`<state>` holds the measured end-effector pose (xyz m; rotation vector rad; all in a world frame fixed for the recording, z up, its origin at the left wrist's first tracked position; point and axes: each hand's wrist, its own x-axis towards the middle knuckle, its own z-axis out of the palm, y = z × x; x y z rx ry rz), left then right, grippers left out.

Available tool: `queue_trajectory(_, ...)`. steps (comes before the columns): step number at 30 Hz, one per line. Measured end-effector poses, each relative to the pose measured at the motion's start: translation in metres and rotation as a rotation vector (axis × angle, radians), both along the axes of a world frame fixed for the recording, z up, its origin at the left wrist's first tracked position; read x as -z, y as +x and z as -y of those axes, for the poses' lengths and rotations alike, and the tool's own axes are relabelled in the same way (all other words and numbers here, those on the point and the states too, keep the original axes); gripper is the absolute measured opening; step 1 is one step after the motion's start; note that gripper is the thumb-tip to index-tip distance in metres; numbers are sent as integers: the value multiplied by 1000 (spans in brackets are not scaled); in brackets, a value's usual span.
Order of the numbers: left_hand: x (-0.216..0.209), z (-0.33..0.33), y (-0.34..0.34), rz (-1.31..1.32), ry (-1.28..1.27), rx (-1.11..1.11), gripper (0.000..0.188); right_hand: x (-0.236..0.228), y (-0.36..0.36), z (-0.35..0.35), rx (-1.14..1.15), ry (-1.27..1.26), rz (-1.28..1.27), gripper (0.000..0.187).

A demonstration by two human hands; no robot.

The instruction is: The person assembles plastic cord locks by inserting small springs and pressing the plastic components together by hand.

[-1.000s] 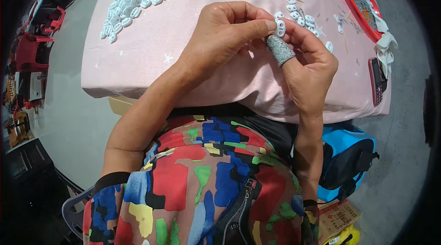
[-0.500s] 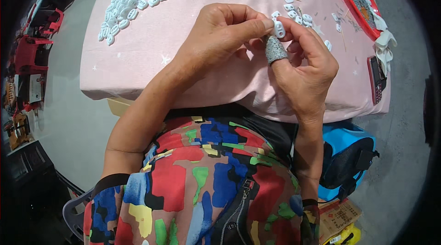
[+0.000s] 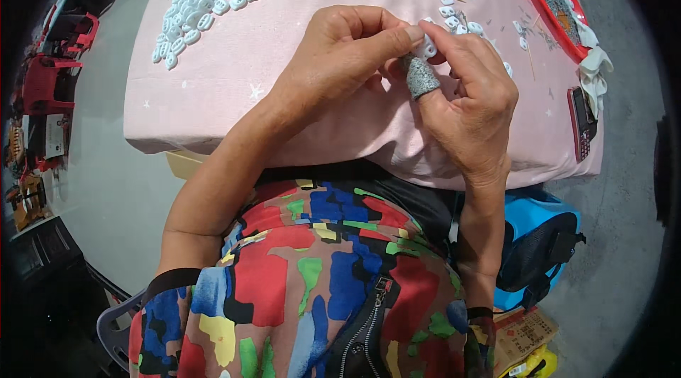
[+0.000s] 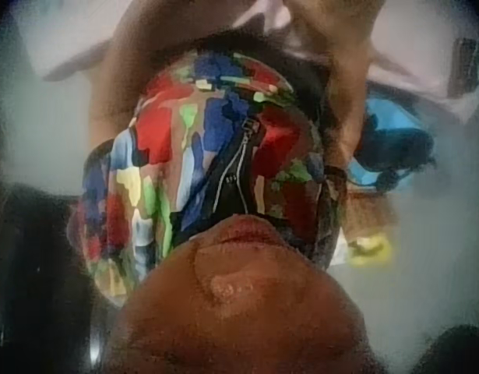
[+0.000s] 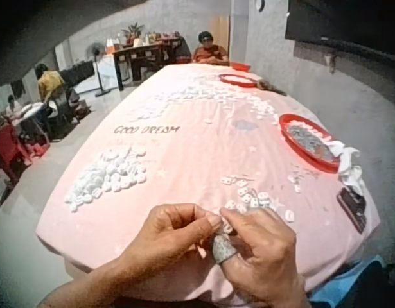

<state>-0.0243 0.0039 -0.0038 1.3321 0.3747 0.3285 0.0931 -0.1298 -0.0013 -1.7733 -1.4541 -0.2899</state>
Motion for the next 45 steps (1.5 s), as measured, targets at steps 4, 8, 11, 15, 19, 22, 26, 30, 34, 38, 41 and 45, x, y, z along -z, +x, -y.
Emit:
queue_trajectory(4,-3,-2,-1,-36,-6,18,19,-3,3,0,-34,-17,109,39)
queue_trajectory(8,-1,-1,1,-23,13,0,20,-3,5,-2,-28,-8,178,39)
queue_trajectory(11,0,-1,1,-12,27,-9,21,-5,5,-2,-34,-26,211,37)
queue_trajectory(15,2,-1,1,-13,11,-3,19,-6,3,-2,-24,-78,222,35)
queue_trajectory(19,3,-1,1,19,-33,-5,19,-9,1,-3,-28,-97,235,37)
queue_trajectory(22,2,-2,0,6,-15,3,19,-12,-1,-3,-23,-125,246,37)
queue_trajectory(26,-2,-2,-2,3,-25,1,18,-10,0,-4,-30,-122,262,35)
queue_trajectory(30,-1,-1,0,-5,-49,-7,18,-5,4,-4,-33,-45,214,34)
queue_trajectory(34,-2,-4,-1,0,-61,-8,18,-10,0,1,-18,-54,-6,37)
queue_trajectory(38,-2,-2,0,-5,-84,-13,18,-8,3,6,-25,-35,-31,39)
queue_trajectory(41,-2,-2,0,-11,-65,-9,19,-6,5,7,-20,-69,0,44)
queue_trajectory(45,0,-3,0,-8,-38,-1,19,-5,3,5,-23,-45,-8,38)
